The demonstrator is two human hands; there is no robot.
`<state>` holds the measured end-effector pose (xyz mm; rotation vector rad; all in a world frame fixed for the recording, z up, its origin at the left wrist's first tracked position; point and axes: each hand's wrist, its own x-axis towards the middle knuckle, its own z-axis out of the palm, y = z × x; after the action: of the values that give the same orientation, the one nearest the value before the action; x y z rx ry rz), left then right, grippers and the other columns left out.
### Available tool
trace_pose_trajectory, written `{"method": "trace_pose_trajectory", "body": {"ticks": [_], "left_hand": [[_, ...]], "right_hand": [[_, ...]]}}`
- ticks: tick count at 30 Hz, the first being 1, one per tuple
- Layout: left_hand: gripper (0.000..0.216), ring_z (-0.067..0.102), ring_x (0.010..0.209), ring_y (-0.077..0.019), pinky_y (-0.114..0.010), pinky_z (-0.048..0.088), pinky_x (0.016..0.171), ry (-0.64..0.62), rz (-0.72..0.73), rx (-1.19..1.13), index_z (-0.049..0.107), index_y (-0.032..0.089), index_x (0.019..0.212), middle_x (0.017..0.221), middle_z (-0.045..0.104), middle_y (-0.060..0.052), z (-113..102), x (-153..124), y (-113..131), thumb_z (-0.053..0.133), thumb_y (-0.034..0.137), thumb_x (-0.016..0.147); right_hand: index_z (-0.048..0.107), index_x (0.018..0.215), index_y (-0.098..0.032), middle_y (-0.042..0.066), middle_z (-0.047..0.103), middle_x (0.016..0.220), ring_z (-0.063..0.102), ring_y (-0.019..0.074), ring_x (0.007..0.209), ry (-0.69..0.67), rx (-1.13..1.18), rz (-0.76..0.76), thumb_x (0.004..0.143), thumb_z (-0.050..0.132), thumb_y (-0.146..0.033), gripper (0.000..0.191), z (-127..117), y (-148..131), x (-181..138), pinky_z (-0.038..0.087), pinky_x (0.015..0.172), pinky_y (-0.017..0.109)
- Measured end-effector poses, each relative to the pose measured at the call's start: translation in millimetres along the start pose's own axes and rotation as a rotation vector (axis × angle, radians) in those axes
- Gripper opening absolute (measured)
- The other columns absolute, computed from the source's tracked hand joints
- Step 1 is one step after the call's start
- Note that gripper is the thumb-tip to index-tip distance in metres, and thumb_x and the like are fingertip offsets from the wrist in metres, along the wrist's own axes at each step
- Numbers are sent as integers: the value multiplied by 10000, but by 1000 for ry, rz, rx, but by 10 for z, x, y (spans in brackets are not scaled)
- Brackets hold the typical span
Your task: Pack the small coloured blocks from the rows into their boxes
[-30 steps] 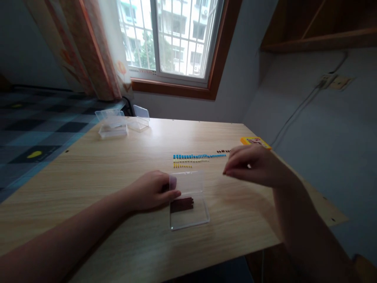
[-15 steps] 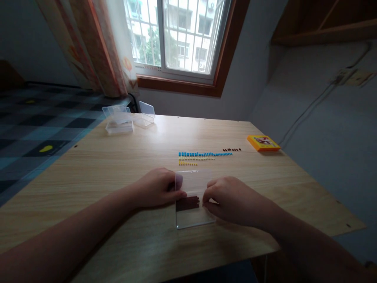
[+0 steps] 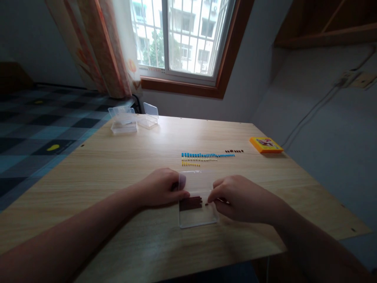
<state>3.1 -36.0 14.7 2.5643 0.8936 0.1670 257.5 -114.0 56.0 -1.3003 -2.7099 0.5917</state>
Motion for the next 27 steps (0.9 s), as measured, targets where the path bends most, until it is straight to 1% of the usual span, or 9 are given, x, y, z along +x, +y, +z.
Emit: {"method": "trace_pose_trajectory", "body": {"ticks": [4, 8, 11, 16, 20, 27], "left_hand": [[298, 541, 627, -148, -261, 359, 603, 8, 8, -2, 602, 196, 694, 659, 617, 3, 1, 1, -2, 622, 437, 869], [298, 529, 619, -143, -258, 352, 598, 6, 9, -5, 596, 196, 691, 657, 614, 4, -1, 0, 5, 619, 434, 868], [304, 515, 606, -139, -254, 345, 588, 13, 18, -9, 587, 194, 685, 644, 600, 7, 4, -1, 2, 613, 435, 868], [319, 518, 603, -140, -255, 348, 587, 20, 33, -1, 590, 195, 689, 648, 598, 7, 21, 0, -25, 601, 455, 874], [311, 522, 598, -141, -257, 352, 586, 16, 19, 1, 594, 196, 686, 642, 603, 9, 17, -5, -20, 609, 450, 865], [317, 515, 606, -141, -256, 345, 591, 14, 19, 18, 589, 198, 687, 644, 603, 7, 10, 3, -10, 601, 456, 872]], "right_hand": [[818, 1001, -235, 34, 760, 875, 647, 154, 731, -27, 16, -29, 802, 571, -107, 342, 21, 22, 19, 435, 683, 254], [816, 979, -228, 33, 754, 856, 634, 153, 721, -45, 18, -17, 779, 548, -91, 361, 31, -10, 37, 424, 671, 253], [816, 966, -223, 34, 749, 841, 630, 151, 715, -50, 19, -16, 790, 543, -94, 350, 34, -29, 38, 420, 666, 250], [810, 968, -218, 35, 749, 860, 632, 149, 727, -47, 25, -26, 816, 544, -108, 325, 52, -36, 42, 419, 673, 244], [804, 953, -212, 29, 735, 838, 619, 139, 715, -36, 30, -40, 818, 540, -113, 312, 65, -46, 46, 407, 661, 236], [805, 987, -223, 28, 738, 850, 624, 139, 733, -21, 29, -28, 804, 535, -107, 346, 74, -46, 52, 415, 679, 236]]}}
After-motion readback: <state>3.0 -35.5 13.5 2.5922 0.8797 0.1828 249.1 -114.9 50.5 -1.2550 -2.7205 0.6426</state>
